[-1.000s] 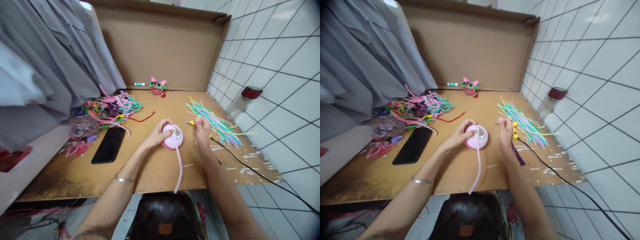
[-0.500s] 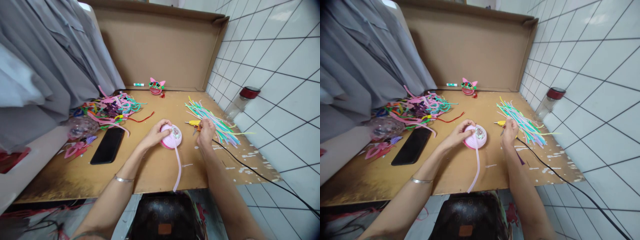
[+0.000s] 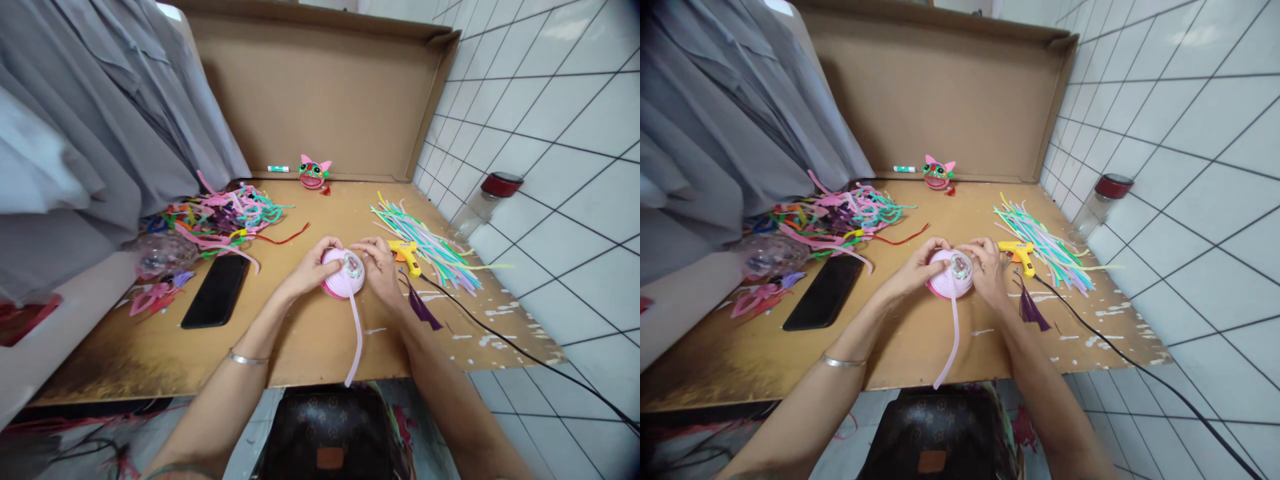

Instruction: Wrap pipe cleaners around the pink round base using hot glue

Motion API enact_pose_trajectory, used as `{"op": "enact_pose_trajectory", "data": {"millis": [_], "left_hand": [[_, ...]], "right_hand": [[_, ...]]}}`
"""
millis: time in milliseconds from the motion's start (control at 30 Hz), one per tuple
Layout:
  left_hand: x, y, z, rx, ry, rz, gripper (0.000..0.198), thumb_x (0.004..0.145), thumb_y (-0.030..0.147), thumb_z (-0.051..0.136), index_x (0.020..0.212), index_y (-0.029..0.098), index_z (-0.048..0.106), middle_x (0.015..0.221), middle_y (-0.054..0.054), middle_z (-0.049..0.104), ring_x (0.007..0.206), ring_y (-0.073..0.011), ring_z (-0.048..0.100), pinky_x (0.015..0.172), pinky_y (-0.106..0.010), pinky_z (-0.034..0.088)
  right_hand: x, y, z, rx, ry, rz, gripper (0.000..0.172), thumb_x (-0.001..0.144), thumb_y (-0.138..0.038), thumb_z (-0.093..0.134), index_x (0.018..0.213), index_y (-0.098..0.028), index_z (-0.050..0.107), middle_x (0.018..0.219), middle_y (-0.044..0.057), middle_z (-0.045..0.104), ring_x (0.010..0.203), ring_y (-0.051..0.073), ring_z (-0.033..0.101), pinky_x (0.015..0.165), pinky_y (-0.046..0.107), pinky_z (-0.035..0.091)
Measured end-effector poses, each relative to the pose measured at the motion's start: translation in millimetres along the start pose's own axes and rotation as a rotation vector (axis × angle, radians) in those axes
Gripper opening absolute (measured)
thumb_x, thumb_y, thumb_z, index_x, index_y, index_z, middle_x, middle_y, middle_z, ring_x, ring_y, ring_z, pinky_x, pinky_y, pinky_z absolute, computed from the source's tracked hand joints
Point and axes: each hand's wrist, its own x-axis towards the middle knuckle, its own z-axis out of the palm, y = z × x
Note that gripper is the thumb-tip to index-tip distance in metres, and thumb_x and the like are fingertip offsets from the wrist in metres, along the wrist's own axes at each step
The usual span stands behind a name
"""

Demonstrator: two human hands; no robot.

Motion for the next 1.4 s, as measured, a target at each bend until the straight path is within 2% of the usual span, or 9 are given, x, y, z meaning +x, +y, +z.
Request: {"op": "enact_pose_trajectory", "data": {"millis": [100, 300, 467, 633, 833, 1000, 1200, 1300, 1400], "left_hand": [[0.1, -1.0, -0.1, -0.021, -0.012, 0.009, 0.030, 0.073, 0.030, 0.060, 0.099, 0.020, 0.048, 0.087, 0.002, 0.052, 0.076, -0.0121, 0.049, 0.067, -0.022, 0.042], [1.0, -2.6, 0.1, -0.026, -0.012, 0.017, 0.031, 0.073, 0.029, 0.060, 0.099, 0.020, 0.049, 0.085, 0.002, 0.052, 0.075, -0.0123, 0.050, 0.067, -0.022, 0.042], [2.0, -6.7, 0.5, -0.047, -0.012, 0.043, 0.030, 0.073, 0.030, 0.061, 0.099, 0.019, 0.049, 0.087, 0.002, 0.052, 0.077, -0.0121, 0.050, 0.068, -0.022, 0.042], [2.1, -7.4, 0.3, -0.030, 0.001, 0.034, 0.030, 0.073, 0.029, 0.060, 0.099, 0.019, 0.049, 0.087, 0.002, 0.052, 0.077, -0.0122, 0.050, 0.068, -0.022, 0.042], [1.7, -5.5, 0.9, -0.025, 0.011, 0.031, 0.031, 0.072, 0.030, 0.060, 0.098, 0.020, 0.048, 0.088, 0.002, 0.053, 0.077, -0.0124, 0.050, 0.069, -0.023, 0.043], [0.1, 0.6, 1.9, -0.031, 0.008, -0.004, 0.031, 0.071, 0.029, 0.059, 0.098, 0.020, 0.047, 0.087, 0.002, 0.052, 0.076, -0.0120, 0.049, 0.068, -0.022, 0.042], [1.2, -0.8, 1.0, -0.041, 0.015, 0.002, 0.030, 0.072, 0.029, 0.059, 0.099, 0.019, 0.048, 0.086, 0.002, 0.051, 0.075, -0.0115, 0.049, 0.067, -0.021, 0.041], [2.1, -5.1, 0.3, -0.043, 0.020, 0.010, 0.030, 0.073, 0.029, 0.060, 0.099, 0.020, 0.048, 0.086, 0.002, 0.052, 0.073, -0.0112, 0.048, 0.065, -0.021, 0.041], [2.1, -8.2, 0.5, -0.038, 0.017, 0.004, 0.029, 0.074, 0.030, 0.060, 0.100, 0.020, 0.049, 0.086, 0.002, 0.053, 0.073, -0.0111, 0.049, 0.065, -0.021, 0.041]], "right_hand": [[-0.7, -0.1, 1.7, -0.063, -0.031, -0.029, 0.034, 0.088, -0.020, 0.045, 0.095, -0.030, 0.076, 0.104, 0.005, 0.059, 0.108, 0.024, 0.054, 0.099, 0.043, 0.039], [-3.1, -1.9, 3.0, -0.048, -0.089, -0.092, 0.032, 0.093, -0.027, 0.046, 0.101, -0.033, 0.077, 0.112, 0.005, 0.058, 0.111, 0.024, 0.054, 0.099, 0.043, 0.039], [-4.8, -5.3, 4.7, -0.005, -0.070, -0.134, 0.033, 0.095, -0.026, 0.046, 0.095, -0.033, 0.078, 0.112, 0.005, 0.059, 0.107, 0.022, 0.055, 0.095, 0.042, 0.041], [-4.8, -6.1, 6.7, 0.055, -0.077, -0.092, 0.032, 0.094, -0.029, 0.045, 0.098, -0.028, 0.077, 0.111, 0.006, 0.057, 0.109, 0.022, 0.055, 0.096, 0.041, 0.043], [-2.2, -3.7, 4.8, 0.019, 0.000, -0.022, 0.033, 0.094, -0.032, 0.043, 0.102, -0.027, 0.074, 0.107, 0.006, 0.058, 0.110, 0.023, 0.055, 0.099, 0.041, 0.044], [-3.8, -2.5, 6.8, -0.025, -0.042, 0.000, 0.032, 0.093, -0.034, 0.045, 0.102, -0.024, 0.074, 0.109, 0.008, 0.057, 0.112, 0.025, 0.054, 0.100, 0.044, 0.042], [-4.6, -9.3, 5.7, 0.101, -0.088, -0.047, 0.032, 0.093, -0.042, 0.048, 0.095, -0.025, 0.075, 0.110, 0.007, 0.057, 0.114, 0.024, 0.053, 0.100, 0.042, 0.042], [-2.7, -12.0, 3.7, 0.206, -0.047, -0.007, 0.033, 0.093, -0.043, 0.048, 0.088, -0.023, 0.074, 0.107, 0.007, 0.058, 0.111, 0.023, 0.055, 0.096, 0.039, 0.046], [-0.3, -12.6, 2.3, 0.266, 0.034, 0.032, 0.032, 0.094, -0.042, 0.046, 0.089, -0.023, 0.071, 0.102, 0.007, 0.062, 0.108, 0.023, 0.057, 0.097, 0.040, 0.046]]}}
